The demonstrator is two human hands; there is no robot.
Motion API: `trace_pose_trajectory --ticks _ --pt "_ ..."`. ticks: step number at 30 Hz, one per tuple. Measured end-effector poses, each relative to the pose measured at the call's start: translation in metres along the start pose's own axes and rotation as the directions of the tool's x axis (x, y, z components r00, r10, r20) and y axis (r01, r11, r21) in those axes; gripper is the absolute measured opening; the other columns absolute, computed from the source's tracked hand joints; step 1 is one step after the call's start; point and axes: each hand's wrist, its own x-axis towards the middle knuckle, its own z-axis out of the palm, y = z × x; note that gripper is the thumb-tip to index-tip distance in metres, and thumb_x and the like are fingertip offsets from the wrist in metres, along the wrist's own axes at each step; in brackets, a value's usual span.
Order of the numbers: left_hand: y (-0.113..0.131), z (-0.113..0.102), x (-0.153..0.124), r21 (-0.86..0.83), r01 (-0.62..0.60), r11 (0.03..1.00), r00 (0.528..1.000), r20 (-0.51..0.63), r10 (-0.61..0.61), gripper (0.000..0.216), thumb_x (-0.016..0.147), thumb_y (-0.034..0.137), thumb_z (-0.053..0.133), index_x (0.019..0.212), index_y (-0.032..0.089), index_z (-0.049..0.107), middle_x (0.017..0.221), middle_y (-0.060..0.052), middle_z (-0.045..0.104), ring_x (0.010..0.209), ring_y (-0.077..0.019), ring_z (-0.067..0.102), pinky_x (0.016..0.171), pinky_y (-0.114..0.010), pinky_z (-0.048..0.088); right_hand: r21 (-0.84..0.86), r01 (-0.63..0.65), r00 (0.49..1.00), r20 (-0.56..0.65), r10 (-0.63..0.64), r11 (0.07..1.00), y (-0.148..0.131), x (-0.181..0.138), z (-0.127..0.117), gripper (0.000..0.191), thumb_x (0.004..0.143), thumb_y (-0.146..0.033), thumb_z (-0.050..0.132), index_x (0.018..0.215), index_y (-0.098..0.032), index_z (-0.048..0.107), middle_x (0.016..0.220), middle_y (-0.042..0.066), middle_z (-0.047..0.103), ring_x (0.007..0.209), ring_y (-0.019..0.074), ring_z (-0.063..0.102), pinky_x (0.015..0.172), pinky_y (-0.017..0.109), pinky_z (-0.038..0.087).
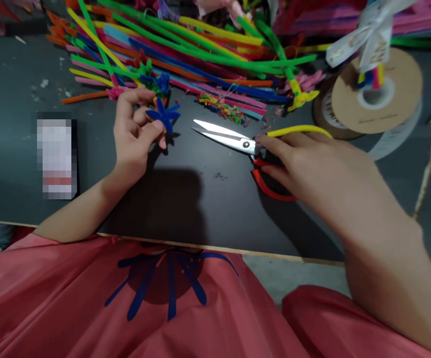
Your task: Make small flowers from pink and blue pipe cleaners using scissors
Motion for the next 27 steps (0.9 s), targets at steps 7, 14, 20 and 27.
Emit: trace_pose_trajectory --ticks 7,14,20,27 --pt "0.010 0.001 -0.005 0.042 0.057 0.997 0.984 0.164 -0.064 0.040 0.080 0.044 0.057 0.113 0.028 0.041 0.070 0.006 0.054 0.046 -0.0005 0.049 0.048 -0.016 0.043 0.745 -0.029 0.974 -0.129 0.186 0.667 -0.062 0.043 -0.016 0.027 0.090 -0.040 0.043 0.094 -0.020 0.061 0.085 0.002 0.067 0.075 0.0173 0.063 0.063 0.029 0.043" --pt "0.014 0.001 -0.005 0.010 0.098 0.995 0.978 0.185 -0.098 0.042 0.075 0.049 0.063 0.105 0.027 0.044 0.066 0.007 0.054 0.048 -0.0025 0.052 0.049 -0.017 0.044 0.992 0.123 0.953 -0.121 0.277 0.013 -0.098 0.093 0.005 0.029 0.084 -0.052 0.051 0.078 -0.023 0.051 0.066 -0.004 0.054 0.054 0.0099 0.051 0.052 0.026 0.044" --pt "0.020 -0.006 0.001 0.109 0.079 0.991 0.989 0.116 -0.092 0.034 0.087 0.047 0.049 0.067 0.019 0.051 0.051 0.005 0.046 0.043 -0.0024 0.043 0.044 -0.020 0.033 0.975 0.190 0.944 -0.149 0.293 -0.117 -0.100 0.097 0.009 0.029 0.082 -0.050 0.056 0.074 -0.023 0.049 0.060 -0.006 0.051 0.048 0.0075 0.048 0.048 0.024 0.041" --pt "0.016 -0.009 0.001 0.257 0.039 0.966 0.991 0.117 -0.072 0.038 0.087 0.047 0.049 0.062 0.018 0.050 0.050 0.005 0.042 0.045 -0.0013 0.035 0.045 -0.024 0.026 0.979 0.184 0.933 -0.145 0.331 -0.089 -0.102 0.098 0.011 0.031 0.081 -0.051 0.055 0.072 -0.022 0.049 0.060 -0.006 0.051 0.049 0.0068 0.047 0.051 0.024 0.042"
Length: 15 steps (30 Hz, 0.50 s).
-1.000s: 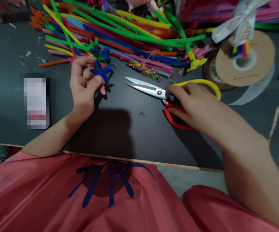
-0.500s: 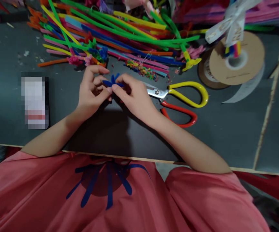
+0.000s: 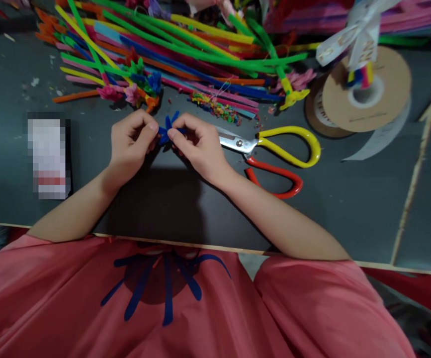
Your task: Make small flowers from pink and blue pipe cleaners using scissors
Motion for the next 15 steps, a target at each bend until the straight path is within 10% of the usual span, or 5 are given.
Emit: trace_pose_trajectory --ticks 15 --pt "0.0045 0.0021 -0.0062 -0.011 0.000 1.000 1.000 0.010 0.000 0.034 0.087 0.047 0.048 0.066 0.021 0.054 0.054 0.003 0.045 0.047 -0.0047 0.037 0.049 -0.024 0.031 -0.010 0.034 0.999 -0.003 -0.034 0.999 0.0049 0.0001 -0.0027 0.033 0.080 -0.054 0.053 0.072 -0.022 0.050 0.066 -0.003 0.052 0.054 0.0080 0.050 0.052 0.025 0.043"
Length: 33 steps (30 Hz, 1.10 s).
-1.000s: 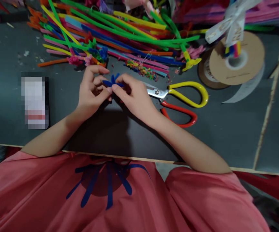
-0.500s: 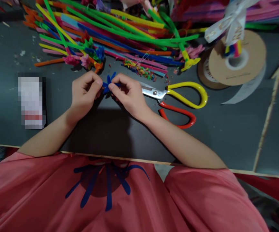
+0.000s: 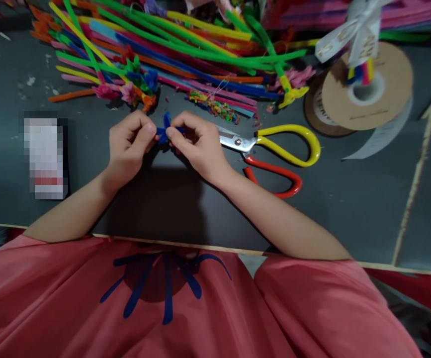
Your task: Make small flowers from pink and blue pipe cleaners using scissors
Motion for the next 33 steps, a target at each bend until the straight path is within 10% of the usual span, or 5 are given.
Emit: trace_pose_trajectory --ticks 8,33 --pt "0.0034 0.0003 0.0009 -0.006 -0.048 0.999 0.999 -0.007 0.048 0.033 0.088 0.046 0.047 0.069 0.020 0.056 0.062 0.003 0.056 0.056 -0.0042 0.052 0.057 -0.022 0.041 0.096 -0.041 0.997 0.070 0.035 0.995 -0.0014 -0.0025 -0.0049 0.033 0.083 -0.052 0.052 0.104 -0.026 0.053 0.083 -0.002 0.062 0.065 0.0104 0.062 0.060 0.027 0.052" --pt "0.0093 0.0014 -0.0006 0.132 -0.164 0.978 0.986 0.002 0.165 0.029 0.091 0.039 0.042 0.071 0.020 0.053 0.059 0.006 0.054 0.056 -0.0024 0.054 0.058 -0.020 0.042 0.271 0.015 0.994 0.100 -0.044 0.962 0.0062 0.0020 0.0023 0.033 0.079 -0.052 0.060 0.083 -0.020 0.052 0.065 -0.005 0.068 0.057 0.0081 0.067 0.052 0.019 0.053"
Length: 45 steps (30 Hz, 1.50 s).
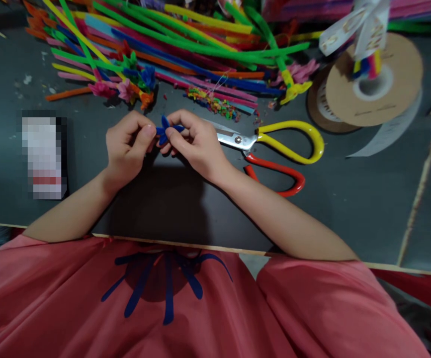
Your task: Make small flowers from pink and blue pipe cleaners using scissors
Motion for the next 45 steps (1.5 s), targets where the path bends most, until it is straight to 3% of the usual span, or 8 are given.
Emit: trace_pose_trajectory --ticks 7,17,27,35,39,41,45 --pt "0.0036 -0.0020 0.0007 0.090 -0.047 0.995 0.999 0.008 0.046 0.027 0.090 0.029 0.046 0.066 0.019 0.051 0.054 0.006 0.051 0.047 -0.0008 0.041 0.049 -0.019 0.035 0.006 0.003 0.999 -0.037 -0.002 1.000 0.0017 -0.0006 0.0018 0.034 0.078 -0.052 0.061 0.082 -0.020 0.052 0.063 -0.006 0.067 0.057 0.0078 0.067 0.053 0.018 0.054" --pt "0.0043 -0.0066 0.0003 0.233 -0.257 0.938 0.962 0.154 0.225 0.029 0.093 0.028 0.033 0.070 0.020 0.048 0.061 0.002 0.053 0.054 -0.0058 0.050 0.054 -0.025 0.036 -0.030 0.023 0.999 -0.031 -0.024 0.999 0.0013 -0.0008 0.0015 0.030 0.080 -0.048 0.060 0.081 -0.020 0.052 0.058 -0.007 0.063 0.056 0.0070 0.066 0.052 0.017 0.053" --pt "0.0071 -0.0056 0.0000 0.261 -0.294 0.920 0.942 0.239 0.234 0.022 0.091 0.023 0.036 0.075 0.019 0.050 0.064 0.001 0.058 0.058 -0.0080 0.053 0.059 -0.024 0.039 -0.158 0.076 0.995 -0.048 -0.085 0.985 0.0009 -0.0037 0.0013 0.030 0.083 -0.049 0.056 0.081 -0.019 0.053 0.063 -0.005 0.059 0.055 0.0063 0.061 0.053 0.020 0.053" --pt "0.0071 -0.0051 0.0000 0.194 -0.244 0.950 0.954 0.226 0.199 0.024 0.093 0.025 0.035 0.074 0.019 0.049 0.064 0.002 0.057 0.058 -0.0057 0.052 0.058 -0.022 0.040 -0.150 0.035 0.998 -0.050 -0.043 0.988 -0.0001 -0.0032 0.0019 0.015 0.085 -0.034 0.056 0.082 -0.020 0.053 0.061 -0.006 0.060 0.055 0.0057 0.061 0.055 0.019 0.053" --pt "0.0034 -0.0042 -0.0011 0.075 -0.050 0.996 0.998 0.046 0.046 0.033 0.093 0.035 0.040 0.066 0.019 0.049 0.058 0.004 0.052 0.053 -0.0027 0.047 0.053 -0.022 0.039 -0.087 0.005 0.999 -0.035 -0.008 0.996 -0.0019 -0.0045 0.0032 0.006 0.084 -0.025 0.056 0.083 -0.020 0.054 0.065 -0.005 0.064 0.057 0.0060 0.063 0.058 0.018 0.054" --pt "0.0014 -0.0034 -0.0011 0.039 0.048 0.998 0.998 -0.049 -0.046 0.036 0.091 0.043 0.042 0.065 0.019 0.049 0.057 0.004 0.048 0.051 -0.0022 0.043 0.050 -0.022 0.037 -0.079 -0.020 1.000 -0.018 0.019 0.997 -0.0032 -0.0055 0.0034 0.005 0.083 -0.024 0.057 0.082 -0.020 0.055 0.065 -0.005 0.064 0.057 0.0062 0.063 0.058 0.019 0.054" --pt "-0.0004 -0.0013 0.0000 0.047 0.076 0.996 0.995 -0.061 -0.073 0.035 0.087 0.050 0.047 0.070 0.020 0.052 0.058 0.004 0.048 0.050 -0.0017 0.043 0.048 -0.022 0.036 -0.092 -0.040 0.999 0.024 0.042 0.995 -0.0043 -0.0058 0.0031 0.006 0.081 -0.024 0.060 0.082 -0.020 0.057 0.064 -0.005 0.062 0.055 0.0060 0.061 0.056 0.019 0.053"
